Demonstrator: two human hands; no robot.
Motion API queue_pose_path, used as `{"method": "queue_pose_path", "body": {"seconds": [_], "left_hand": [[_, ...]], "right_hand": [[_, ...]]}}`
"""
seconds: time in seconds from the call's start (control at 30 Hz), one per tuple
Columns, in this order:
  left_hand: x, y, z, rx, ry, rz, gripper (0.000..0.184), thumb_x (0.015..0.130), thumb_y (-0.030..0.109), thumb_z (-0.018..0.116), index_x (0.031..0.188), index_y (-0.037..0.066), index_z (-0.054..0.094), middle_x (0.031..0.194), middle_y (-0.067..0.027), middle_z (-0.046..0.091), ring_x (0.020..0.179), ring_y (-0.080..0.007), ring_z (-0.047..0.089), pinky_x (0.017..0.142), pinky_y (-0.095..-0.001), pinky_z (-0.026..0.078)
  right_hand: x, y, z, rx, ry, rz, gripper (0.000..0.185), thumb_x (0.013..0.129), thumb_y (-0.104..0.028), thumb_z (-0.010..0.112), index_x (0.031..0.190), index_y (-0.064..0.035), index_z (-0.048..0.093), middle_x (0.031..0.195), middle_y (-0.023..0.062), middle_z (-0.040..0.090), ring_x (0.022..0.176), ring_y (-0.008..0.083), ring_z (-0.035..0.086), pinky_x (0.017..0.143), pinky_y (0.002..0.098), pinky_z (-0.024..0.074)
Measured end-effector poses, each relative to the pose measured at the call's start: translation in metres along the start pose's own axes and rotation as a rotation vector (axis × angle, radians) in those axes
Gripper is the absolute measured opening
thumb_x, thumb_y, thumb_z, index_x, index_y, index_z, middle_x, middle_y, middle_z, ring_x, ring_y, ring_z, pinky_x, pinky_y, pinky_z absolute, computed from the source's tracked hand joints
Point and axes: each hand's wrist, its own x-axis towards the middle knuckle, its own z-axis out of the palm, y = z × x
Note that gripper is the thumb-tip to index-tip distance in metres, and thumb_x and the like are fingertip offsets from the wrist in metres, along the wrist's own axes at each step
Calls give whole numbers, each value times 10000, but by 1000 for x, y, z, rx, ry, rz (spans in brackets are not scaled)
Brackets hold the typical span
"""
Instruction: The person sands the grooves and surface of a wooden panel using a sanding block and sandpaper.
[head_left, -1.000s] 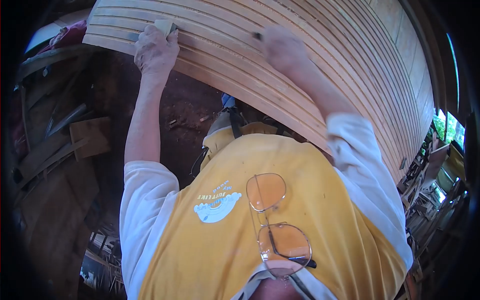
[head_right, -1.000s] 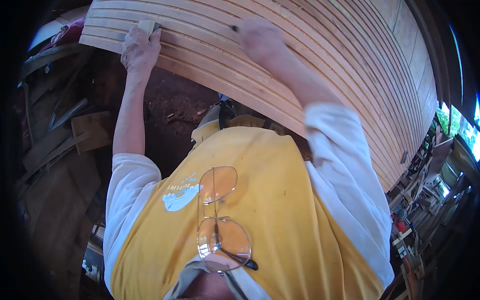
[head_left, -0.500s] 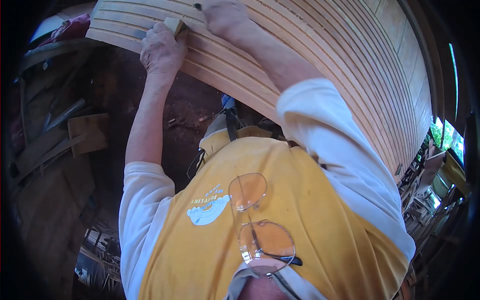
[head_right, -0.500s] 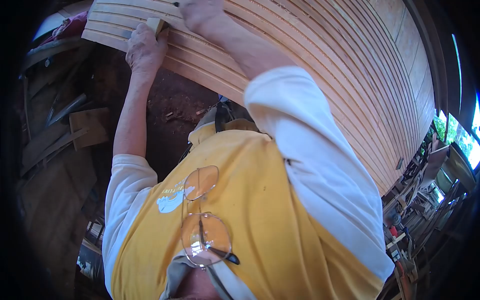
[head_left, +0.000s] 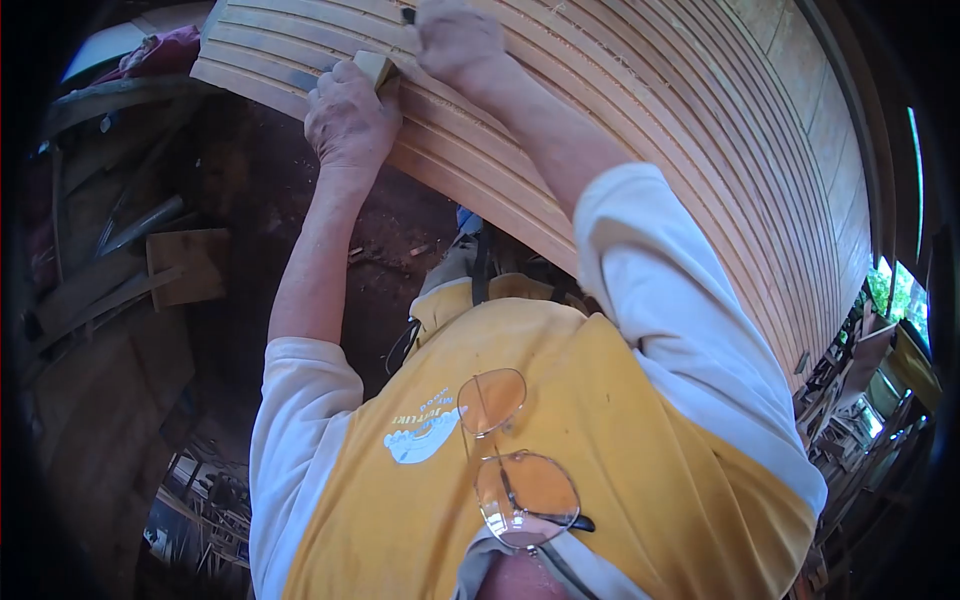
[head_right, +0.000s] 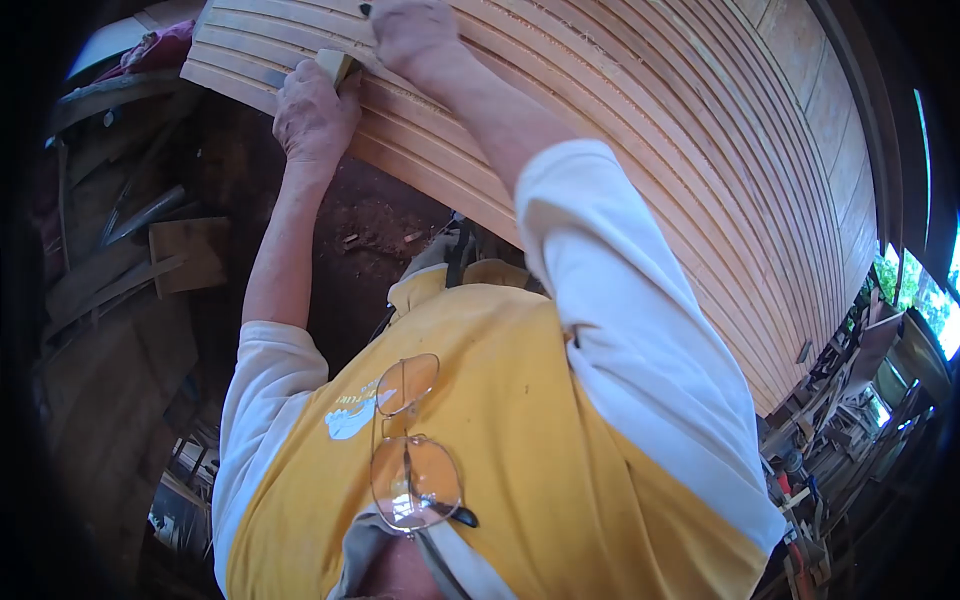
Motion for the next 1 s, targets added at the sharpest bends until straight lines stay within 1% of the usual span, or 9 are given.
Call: {"method": "queue_pose_path", "body": {"seconds": [0.17,0.33,0.43,0.53,0.7,0.77,0.87,0.97,1.0], "left_hand": [[5,-3,1,-10,-1,4,545,914,495,720,1069,-5,569,1065,-222,662,1008,-408,678,817,-514,569],[3,0,2,24,2,-46,567,918,531,702,1085,4,579,1071,-229,673,999,-418,680,825,-536,565],[5,-1,4,90,-1,-12,579,924,568,677,1105,25,595,1068,-219,682,979,-431,693,815,-540,569],[10,-9,12,129,-88,-28,609,937,603,649,1133,27,614,1120,-235,691,1027,-447,696,844,-558,558],[11,-18,18,108,-8,36,619,924,574,681,1122,-9,625,1087,-247,706,1014,-444,700,848,-538,559],[11,-15,13,126,-35,15,620,931,571,671,1135,-13,626,1089,-255,702,1036,-442,693,868,-539,551],[11,-7,9,154,-76,-44,632,939,575,658,1157,-18,624,1099,-275,695,1077,-442,678,908,-538,535],[16,-6,14,118,-140,-33,642,941,583,650,1174,-15,623,1114,-295,687,1108,-451,663,941,-538,518],[13,5,17,94,-169,-16,644,942,585,648,1178,-13,624,1119,-301,685,1116,-456,658,950,-539,512]], "right_hand": [[-75,36,-41,-26,-3,-21,293,1006,-349,576,1017,-58,612,938,191,679,900,391,680,808,510,532],[-187,70,-90,-368,-25,153,72,864,-166,686,868,-107,645,826,103,674,810,306,678,730,428,550],[-136,79,-24,310,409,-173,51,788,-158,646,814,-150,603,779,43,622,752,267,632,692,364,526],[-80,26,-29,-223,215,36,72,774,-151,607,838,-132,633,799,119,681,742,274,676,621,439,514],[-244,121,-96,96,297,-45,202,864,-279,729,849,-112,616,803,73,628,748,306,645,683,428,521],[-340,146,-158,-378,-73,311,310,860,-310,791,781,-98,579,785,111,598,730,344,604,665,469,483],[-471,211,-210,-379,27,361,394,877,-380,783,771,-66,570,827,142,598,810,361,613,710,478,489],[-422,183,-197,-346,-135,454,237,848,-244,788,832,-97,603,867,96,643,862,320,632,768,455,523],[-406,192,-168,-153,207,77,187,755,-99,768,804,-140,592,849,62,645,832,302,632,753,417,535]]}}
